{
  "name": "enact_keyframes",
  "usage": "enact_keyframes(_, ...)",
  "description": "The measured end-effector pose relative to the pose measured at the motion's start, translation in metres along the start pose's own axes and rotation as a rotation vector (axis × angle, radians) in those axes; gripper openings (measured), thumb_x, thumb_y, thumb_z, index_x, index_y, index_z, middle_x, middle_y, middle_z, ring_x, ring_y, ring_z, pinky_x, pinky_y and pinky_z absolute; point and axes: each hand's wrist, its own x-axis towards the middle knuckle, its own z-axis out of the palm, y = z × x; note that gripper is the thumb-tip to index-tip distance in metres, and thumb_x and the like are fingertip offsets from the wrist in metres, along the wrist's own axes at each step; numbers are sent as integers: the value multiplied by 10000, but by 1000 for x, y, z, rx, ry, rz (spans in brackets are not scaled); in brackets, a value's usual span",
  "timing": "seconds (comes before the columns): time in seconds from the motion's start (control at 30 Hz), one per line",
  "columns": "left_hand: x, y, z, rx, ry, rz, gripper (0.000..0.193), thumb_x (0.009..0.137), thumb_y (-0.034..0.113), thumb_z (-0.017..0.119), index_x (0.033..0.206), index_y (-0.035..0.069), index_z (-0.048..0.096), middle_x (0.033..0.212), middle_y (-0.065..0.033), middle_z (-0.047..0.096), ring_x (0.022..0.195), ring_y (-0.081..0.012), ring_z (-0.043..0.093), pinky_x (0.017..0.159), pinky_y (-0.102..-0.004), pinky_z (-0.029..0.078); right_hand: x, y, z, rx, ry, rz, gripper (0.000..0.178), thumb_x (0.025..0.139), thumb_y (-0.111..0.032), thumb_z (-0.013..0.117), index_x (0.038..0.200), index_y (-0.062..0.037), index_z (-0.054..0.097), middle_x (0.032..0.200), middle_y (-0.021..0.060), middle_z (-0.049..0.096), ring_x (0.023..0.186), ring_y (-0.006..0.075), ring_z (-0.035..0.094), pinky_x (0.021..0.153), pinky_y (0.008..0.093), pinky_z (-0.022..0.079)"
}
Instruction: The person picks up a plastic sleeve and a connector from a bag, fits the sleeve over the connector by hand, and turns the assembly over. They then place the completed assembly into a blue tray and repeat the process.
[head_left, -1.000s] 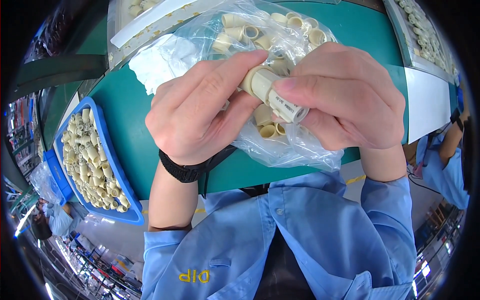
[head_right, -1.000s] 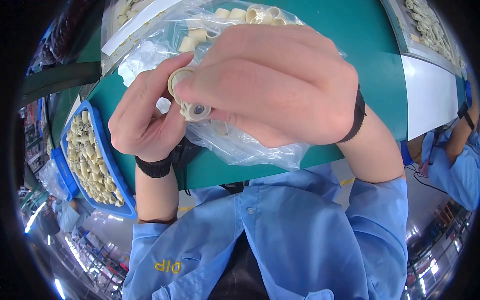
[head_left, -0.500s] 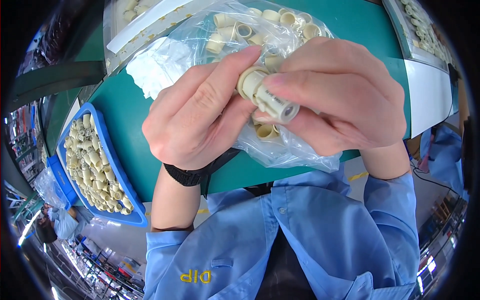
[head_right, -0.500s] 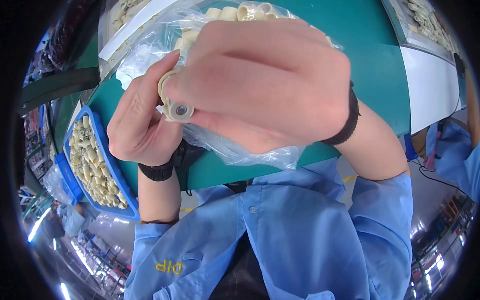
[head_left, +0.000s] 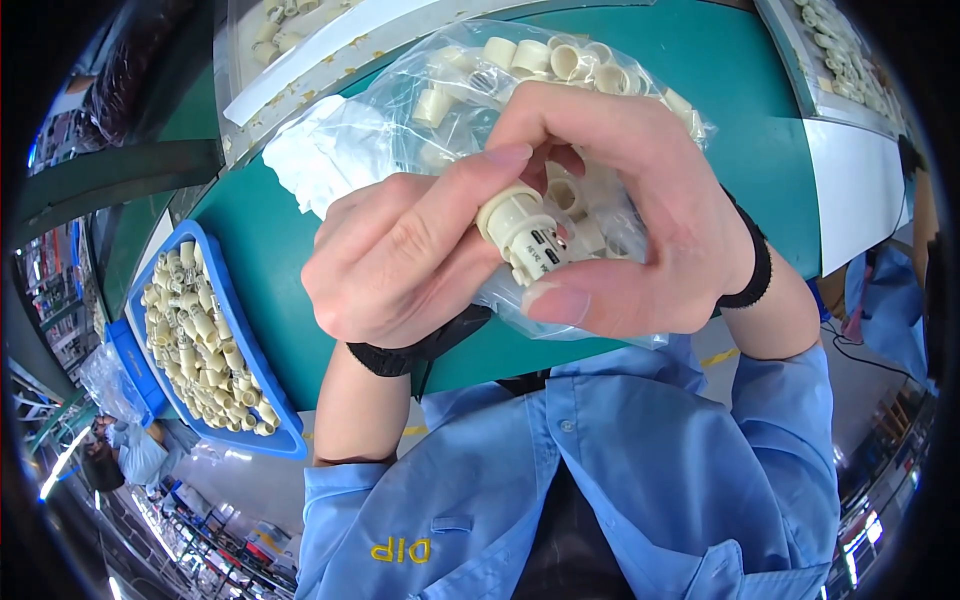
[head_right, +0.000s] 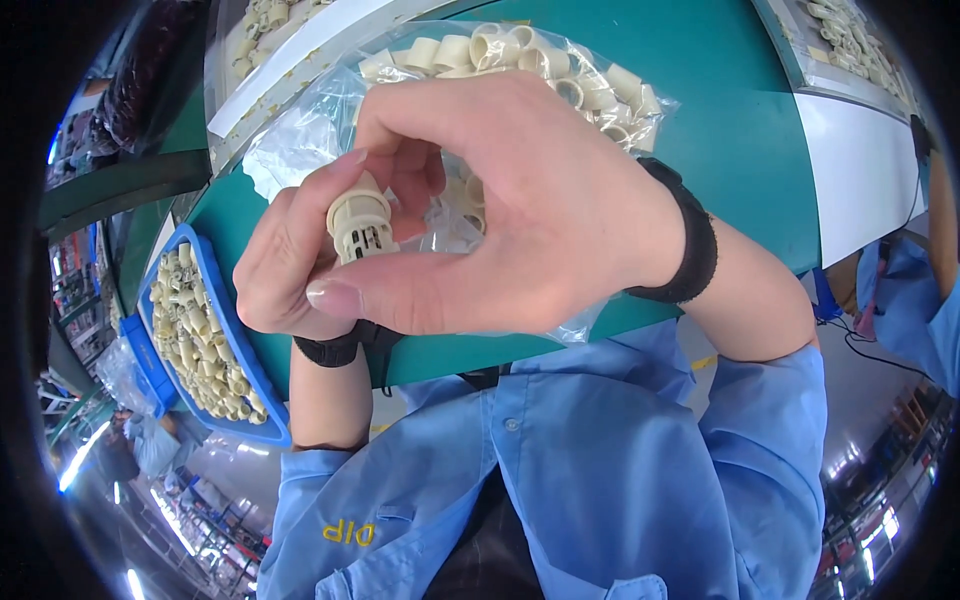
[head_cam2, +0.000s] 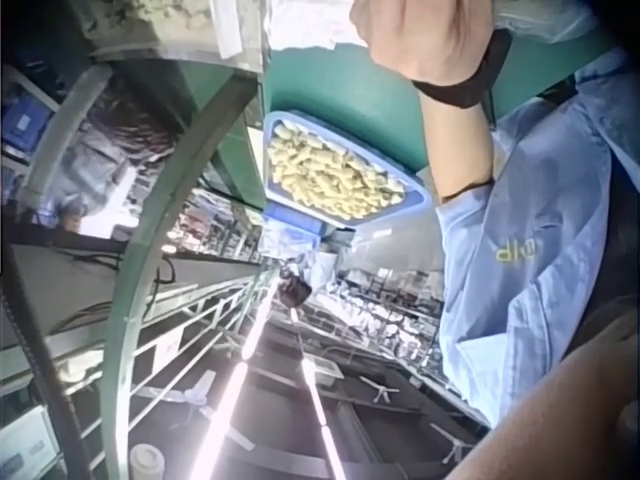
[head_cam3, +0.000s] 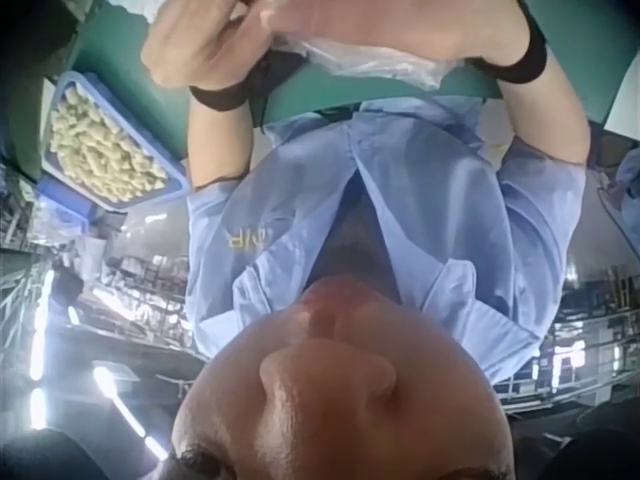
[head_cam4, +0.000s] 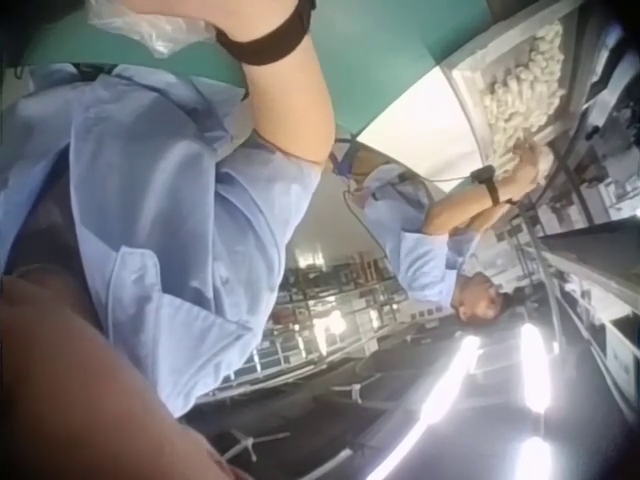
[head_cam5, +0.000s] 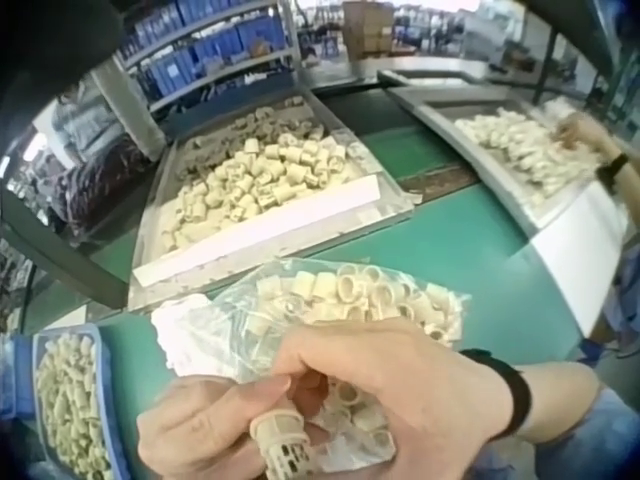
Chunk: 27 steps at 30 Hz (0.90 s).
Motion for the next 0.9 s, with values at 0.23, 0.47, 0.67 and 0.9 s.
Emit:
enact_keyframes(0.23, 3, 1, 6, -22, 8, -26, 426, 615, -32, 750, 1039, -45, 716, 657, -79, 638, 507, -154, 583, 467, -252, 456, 1, -3, -1, 20, -11, 80, 522, 620, -287, 873, 951, -12, 579, 764, 7, 569, 662, 89, 495, 574, 222, 390)
enact_keyframes(0.47, 4, 2, 7, -85, -7, -69, 417, 616, -81, 683, 1030, -38, 720, 635, -70, 622, 510, -144, 587, 485, -245, 465, 1, -4, -1, 53, -29, 156, 466, 627, -227, 876, 927, -16, 588, 755, 7, 565, 657, 78, 488, 565, 220, 386)
enact_keyframes(0.67, 6, 5, 7, -95, -8, -130, 415, 610, -92, 663, 1016, -32, 723, 634, -71, 619, 526, -141, 602, 505, -239, 478, -1, -4, 0, 139, -12, 219, 466, 640, -239, 870, 937, -12, 592, 756, 0, 562, 668, 73, 488, 573, 219, 386)
enact_keyframes(0.9, 4, 6, 8, -91, 16, -130, 400, 614, -85, 683, 1008, -27, 727, 637, -76, 625, 526, -154, 608, 508, -245, 487, 0, -7, -4, 243, -82, 282, 462, 687, -242, 832, 1002, 0, 596, 837, 10, 572, 736, 86, 500, 641, 220, 400)
